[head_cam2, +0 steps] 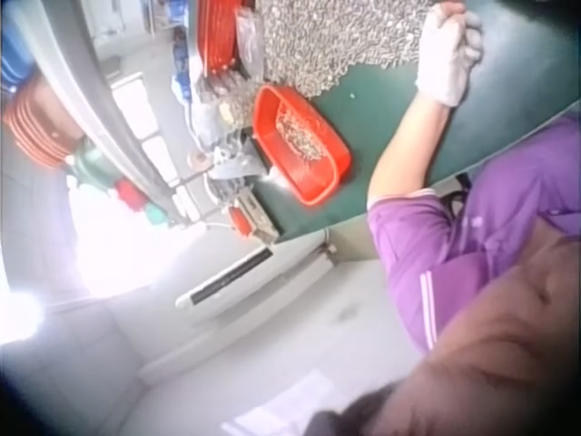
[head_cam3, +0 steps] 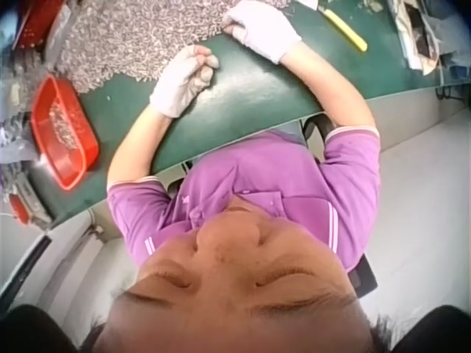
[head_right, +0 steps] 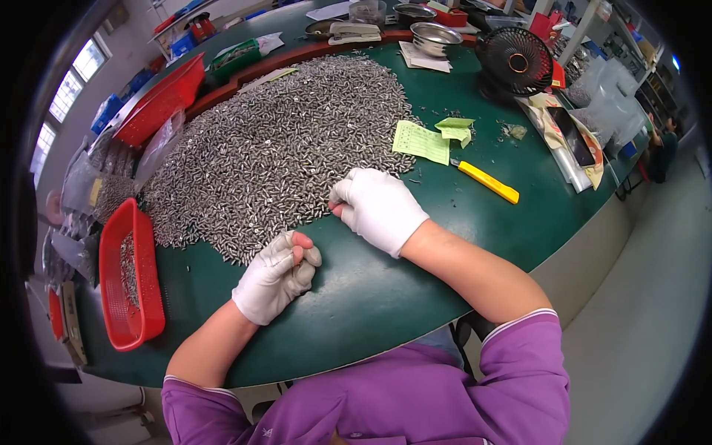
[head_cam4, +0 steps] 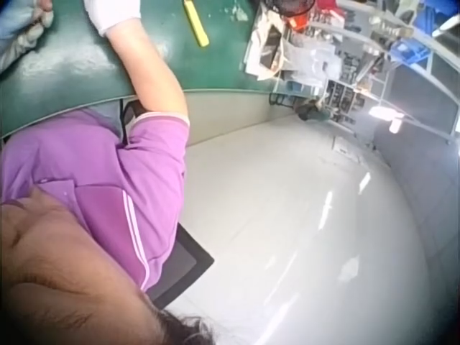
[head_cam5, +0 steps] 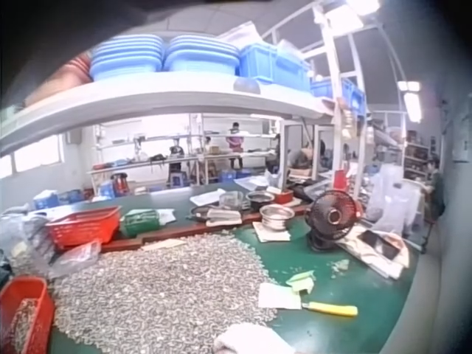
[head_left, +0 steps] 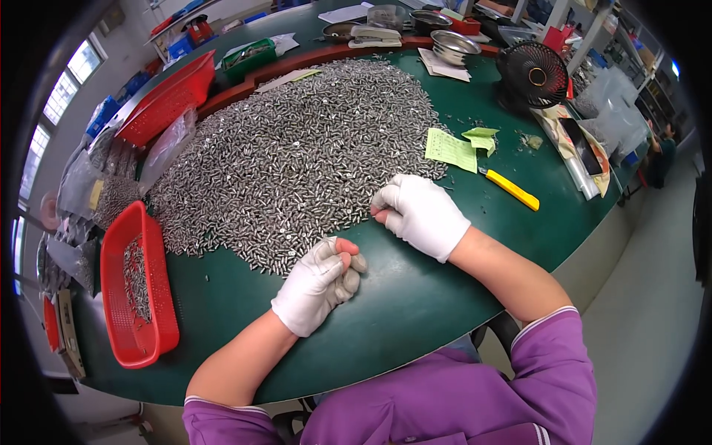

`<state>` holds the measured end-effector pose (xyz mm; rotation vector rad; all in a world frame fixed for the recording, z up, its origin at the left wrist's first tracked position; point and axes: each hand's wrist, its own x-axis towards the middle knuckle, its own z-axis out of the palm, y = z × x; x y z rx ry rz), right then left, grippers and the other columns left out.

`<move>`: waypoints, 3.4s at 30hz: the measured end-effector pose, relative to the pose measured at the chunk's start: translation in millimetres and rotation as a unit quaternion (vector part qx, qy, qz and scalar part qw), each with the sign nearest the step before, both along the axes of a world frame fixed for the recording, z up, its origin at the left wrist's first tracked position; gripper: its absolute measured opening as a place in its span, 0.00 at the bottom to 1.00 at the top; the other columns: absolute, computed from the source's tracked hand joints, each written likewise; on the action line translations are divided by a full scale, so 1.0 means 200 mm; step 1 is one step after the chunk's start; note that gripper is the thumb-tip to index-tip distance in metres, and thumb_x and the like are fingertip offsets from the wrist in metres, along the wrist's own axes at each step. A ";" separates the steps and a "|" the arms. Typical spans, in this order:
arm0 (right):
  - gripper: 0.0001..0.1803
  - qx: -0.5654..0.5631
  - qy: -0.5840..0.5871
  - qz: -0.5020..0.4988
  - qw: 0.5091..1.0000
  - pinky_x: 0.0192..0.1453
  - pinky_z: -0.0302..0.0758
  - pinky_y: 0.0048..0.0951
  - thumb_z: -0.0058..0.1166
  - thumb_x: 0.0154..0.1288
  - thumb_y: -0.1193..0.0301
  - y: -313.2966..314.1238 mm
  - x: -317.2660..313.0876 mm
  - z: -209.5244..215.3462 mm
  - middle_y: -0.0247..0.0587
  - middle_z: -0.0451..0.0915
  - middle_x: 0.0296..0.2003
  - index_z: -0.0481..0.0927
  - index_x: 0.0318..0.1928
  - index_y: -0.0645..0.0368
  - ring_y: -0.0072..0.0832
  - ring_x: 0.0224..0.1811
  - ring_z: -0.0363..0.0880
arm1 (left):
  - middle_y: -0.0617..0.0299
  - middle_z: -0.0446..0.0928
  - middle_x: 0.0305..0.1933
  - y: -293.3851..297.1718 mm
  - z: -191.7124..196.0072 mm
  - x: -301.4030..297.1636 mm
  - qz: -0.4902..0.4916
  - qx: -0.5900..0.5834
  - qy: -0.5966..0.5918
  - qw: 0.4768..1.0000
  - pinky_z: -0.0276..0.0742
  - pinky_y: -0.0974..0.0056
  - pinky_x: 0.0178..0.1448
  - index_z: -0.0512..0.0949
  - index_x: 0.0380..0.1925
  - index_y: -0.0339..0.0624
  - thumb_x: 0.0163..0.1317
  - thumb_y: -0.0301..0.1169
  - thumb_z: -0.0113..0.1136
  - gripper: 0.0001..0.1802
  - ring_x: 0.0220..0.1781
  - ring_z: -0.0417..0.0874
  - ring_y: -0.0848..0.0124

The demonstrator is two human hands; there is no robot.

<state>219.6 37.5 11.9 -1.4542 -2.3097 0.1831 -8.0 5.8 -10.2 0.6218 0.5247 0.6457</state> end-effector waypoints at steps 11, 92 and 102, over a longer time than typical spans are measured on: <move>0.09 -0.241 0.317 0.108 0.911 0.46 0.75 0.27 0.63 0.62 0.70 -0.10 -0.08 0.09 0.36 0.77 0.37 0.81 0.41 0.58 0.26 0.40 0.77 | 0.67 0.79 0.35 -0.02 0.02 0.03 0.049 -0.019 0.035 0.998 0.66 0.77 0.30 0.78 0.42 0.50 0.66 0.34 0.62 0.07 0.27 0.71 0.81; 0.13 0.145 0.083 -0.338 0.926 0.46 0.77 0.36 0.58 0.64 0.69 -0.45 0.73 -0.02 0.47 0.78 0.37 0.77 0.45 0.62 0.40 0.39 0.80 | 0.55 0.78 0.27 -0.09 0.07 0.11 0.056 0.579 0.543 0.606 0.75 0.60 0.35 0.78 0.29 0.40 0.52 0.28 0.68 0.08 0.28 0.80 0.60; 0.14 0.014 -0.066 -0.139 0.988 0.47 0.72 0.39 0.57 0.57 0.68 -0.69 0.23 0.04 0.38 0.76 0.37 0.77 0.45 0.54 0.38 0.42 0.75 | 0.55 0.79 0.30 -0.09 0.06 0.10 0.075 0.614 0.510 0.597 0.77 0.61 0.39 0.81 0.35 0.41 0.55 0.27 0.65 0.07 0.32 0.82 0.60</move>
